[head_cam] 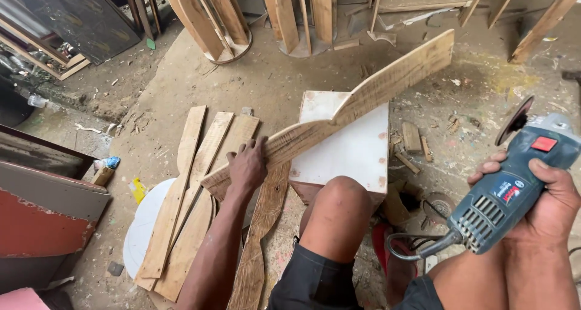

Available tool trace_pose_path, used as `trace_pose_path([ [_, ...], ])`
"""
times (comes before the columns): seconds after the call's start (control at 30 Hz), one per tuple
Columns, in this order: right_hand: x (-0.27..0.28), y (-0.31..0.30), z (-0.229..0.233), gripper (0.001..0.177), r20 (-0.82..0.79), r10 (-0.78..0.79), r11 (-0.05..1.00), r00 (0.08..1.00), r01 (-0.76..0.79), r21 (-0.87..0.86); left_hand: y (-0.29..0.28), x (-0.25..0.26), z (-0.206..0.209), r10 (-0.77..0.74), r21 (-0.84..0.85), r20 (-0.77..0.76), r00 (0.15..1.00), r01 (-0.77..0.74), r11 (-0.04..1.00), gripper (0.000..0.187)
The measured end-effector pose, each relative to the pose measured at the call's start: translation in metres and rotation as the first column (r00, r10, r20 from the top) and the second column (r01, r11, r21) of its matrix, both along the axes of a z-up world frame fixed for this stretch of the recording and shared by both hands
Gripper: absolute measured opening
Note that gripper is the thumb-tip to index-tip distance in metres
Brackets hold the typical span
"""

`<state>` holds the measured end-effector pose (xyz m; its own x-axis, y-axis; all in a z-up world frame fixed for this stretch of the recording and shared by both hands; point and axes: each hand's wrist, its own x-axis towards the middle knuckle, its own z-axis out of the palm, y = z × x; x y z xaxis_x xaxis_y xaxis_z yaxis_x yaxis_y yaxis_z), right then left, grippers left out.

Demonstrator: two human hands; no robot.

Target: Sanding and shaping the edges of a curved wooden plank using an angle grinder

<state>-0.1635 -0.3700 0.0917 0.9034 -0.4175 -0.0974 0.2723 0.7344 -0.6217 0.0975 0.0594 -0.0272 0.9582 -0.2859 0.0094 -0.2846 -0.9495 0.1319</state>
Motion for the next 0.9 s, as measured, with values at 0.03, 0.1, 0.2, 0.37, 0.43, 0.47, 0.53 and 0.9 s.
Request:
trace_pose_path([
  [0.03,-0.002,0.003,0.0,0.05,-0.013,-0.02,1.0,1.0,0.02,-0.011,-0.005,0.004,-0.011,-0.016,0.033,0.021,1.0,0.015,0.999,0.037],
  [0.1,0.001,0.009,0.003,0.048,-0.032,-0.042,0.998,0.999,0.04,-0.038,-0.008,0.015,-0.005,0.012,-0.02,-0.048,0.999,-0.013,1.0,0.048],
  [0.2,0.008,0.012,0.006,0.048,-0.04,-0.066,0.997,0.997,0.064,-0.045,-0.007,0.035,0.0,0.033,-0.058,-0.12,0.992,-0.04,0.997,0.065],
  [0.37,0.009,0.011,0.004,0.052,-0.035,-0.078,0.997,0.996,0.079,0.027,-0.007,0.051,0.006,0.035,0.0,-0.133,0.99,-0.035,0.999,0.064],
  [0.43,0.008,0.011,0.002,0.045,-0.108,-0.092,0.996,0.99,0.092,-0.007,-0.01,0.055,0.008,0.033,-0.019,-0.116,0.993,-0.036,0.999,0.068],
  [0.47,0.01,0.011,0.004,0.045,-0.11,-0.099,0.995,0.989,0.098,-0.009,-0.009,0.063,0.003,0.027,-0.02,-0.118,0.993,-0.029,0.999,0.068],
  [0.53,0.009,0.014,0.01,0.045,-0.077,-0.091,0.995,0.993,0.094,0.028,-0.004,0.07,-0.008,-0.01,-0.001,-0.039,0.999,0.01,1.0,0.06],
  [0.9,0.013,0.01,0.0,0.045,-0.05,-0.039,0.997,0.998,0.042,0.057,-0.049,0.05,0.03,-0.077,0.015,-0.03,0.997,0.078,0.997,0.037],
])
